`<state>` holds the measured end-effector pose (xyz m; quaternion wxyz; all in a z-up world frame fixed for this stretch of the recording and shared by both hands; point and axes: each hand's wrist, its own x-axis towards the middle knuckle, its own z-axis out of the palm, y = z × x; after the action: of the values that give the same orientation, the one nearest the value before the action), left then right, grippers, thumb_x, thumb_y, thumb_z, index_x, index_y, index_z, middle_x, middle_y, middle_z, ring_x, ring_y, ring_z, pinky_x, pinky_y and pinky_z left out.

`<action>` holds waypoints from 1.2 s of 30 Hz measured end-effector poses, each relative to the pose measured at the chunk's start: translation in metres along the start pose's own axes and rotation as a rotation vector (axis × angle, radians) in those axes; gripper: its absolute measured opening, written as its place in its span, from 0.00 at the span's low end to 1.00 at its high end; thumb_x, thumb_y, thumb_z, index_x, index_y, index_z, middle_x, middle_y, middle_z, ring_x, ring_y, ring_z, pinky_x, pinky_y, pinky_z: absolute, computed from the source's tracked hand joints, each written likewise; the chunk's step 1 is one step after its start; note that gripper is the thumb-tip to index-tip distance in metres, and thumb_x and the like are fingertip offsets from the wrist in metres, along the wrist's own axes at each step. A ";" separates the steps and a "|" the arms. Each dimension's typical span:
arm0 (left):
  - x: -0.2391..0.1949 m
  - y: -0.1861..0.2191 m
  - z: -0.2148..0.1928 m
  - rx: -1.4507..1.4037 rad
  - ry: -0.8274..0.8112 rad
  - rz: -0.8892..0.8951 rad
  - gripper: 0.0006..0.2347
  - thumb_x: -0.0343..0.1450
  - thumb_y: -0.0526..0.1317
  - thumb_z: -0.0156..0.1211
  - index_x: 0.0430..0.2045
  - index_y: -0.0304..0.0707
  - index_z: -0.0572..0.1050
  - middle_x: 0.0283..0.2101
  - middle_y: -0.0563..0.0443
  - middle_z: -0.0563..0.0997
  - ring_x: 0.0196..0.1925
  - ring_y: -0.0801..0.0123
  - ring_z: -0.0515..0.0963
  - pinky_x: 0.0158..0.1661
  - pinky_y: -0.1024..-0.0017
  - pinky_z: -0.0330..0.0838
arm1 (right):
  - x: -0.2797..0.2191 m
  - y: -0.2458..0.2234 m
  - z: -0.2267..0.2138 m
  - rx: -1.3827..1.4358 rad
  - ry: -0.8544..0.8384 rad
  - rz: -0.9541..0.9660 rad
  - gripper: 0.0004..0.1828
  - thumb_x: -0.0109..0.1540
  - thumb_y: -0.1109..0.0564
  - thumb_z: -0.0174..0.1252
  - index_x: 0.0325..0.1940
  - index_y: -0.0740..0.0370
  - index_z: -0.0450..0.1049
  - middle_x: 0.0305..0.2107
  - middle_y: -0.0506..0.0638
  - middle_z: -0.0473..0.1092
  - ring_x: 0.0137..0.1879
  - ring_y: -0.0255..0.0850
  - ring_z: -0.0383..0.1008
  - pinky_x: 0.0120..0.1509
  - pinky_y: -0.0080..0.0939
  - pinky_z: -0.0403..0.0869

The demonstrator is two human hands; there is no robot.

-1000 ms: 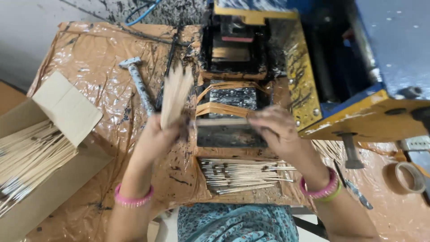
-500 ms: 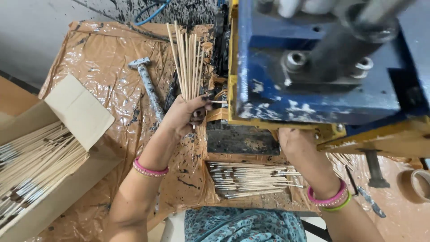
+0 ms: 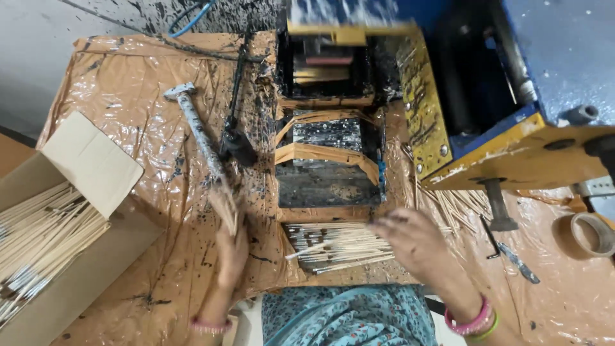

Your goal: Sorting and feeding sticks into a manufacturing machine.

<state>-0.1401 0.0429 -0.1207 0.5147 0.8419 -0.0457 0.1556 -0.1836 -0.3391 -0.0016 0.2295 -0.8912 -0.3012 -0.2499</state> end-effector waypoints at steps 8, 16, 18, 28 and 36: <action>-0.011 0.071 -0.004 -1.102 -0.205 -0.656 0.13 0.67 0.31 0.47 0.31 0.24 0.83 0.29 0.42 0.83 0.22 0.69 0.76 0.23 0.72 0.68 | 0.025 -0.044 0.007 0.413 -0.148 0.358 0.29 0.52 0.61 0.70 0.59 0.55 0.75 0.39 0.49 0.80 0.42 0.37 0.81 0.46 0.39 0.80; 0.083 0.119 -0.046 -0.337 -0.532 -0.097 0.06 0.68 0.29 0.58 0.22 0.35 0.81 0.22 0.53 0.82 0.18 0.80 0.70 0.18 0.78 0.62 | 0.089 0.020 -0.001 0.920 -0.062 0.276 0.18 0.64 0.68 0.61 0.55 0.52 0.78 0.41 0.47 0.78 0.40 0.31 0.76 0.41 0.30 0.76; 0.113 0.117 -0.050 -0.416 -0.541 -0.154 0.08 0.69 0.30 0.55 0.21 0.36 0.81 0.23 0.55 0.85 0.16 0.81 0.69 0.15 0.80 0.61 | 0.116 0.026 0.005 0.922 -0.103 0.218 0.19 0.64 0.69 0.60 0.56 0.52 0.77 0.44 0.48 0.77 0.43 0.31 0.75 0.43 0.30 0.75; 0.174 0.092 0.010 -0.880 -0.412 -0.553 0.06 0.73 0.34 0.61 0.25 0.32 0.80 0.21 0.54 0.79 0.14 0.82 0.66 0.14 0.83 0.57 | 0.071 0.076 0.046 -0.087 0.003 0.172 0.08 0.68 0.66 0.51 0.42 0.68 0.77 0.34 0.59 0.75 0.41 0.48 0.76 0.48 0.48 0.74; 0.155 0.088 0.012 -0.936 -0.432 -0.603 0.07 0.73 0.33 0.61 0.24 0.30 0.78 0.22 0.51 0.80 0.17 0.77 0.72 0.19 0.78 0.63 | 0.091 0.076 0.042 -0.047 -0.118 0.304 0.11 0.67 0.62 0.51 0.44 0.66 0.79 0.23 0.59 0.72 0.28 0.51 0.72 0.37 0.47 0.71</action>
<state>-0.0119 0.0048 -0.0031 0.8315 0.5141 0.0281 -0.2088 -0.0582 -0.3316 0.0000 0.2256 -0.9448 -0.1698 -0.1665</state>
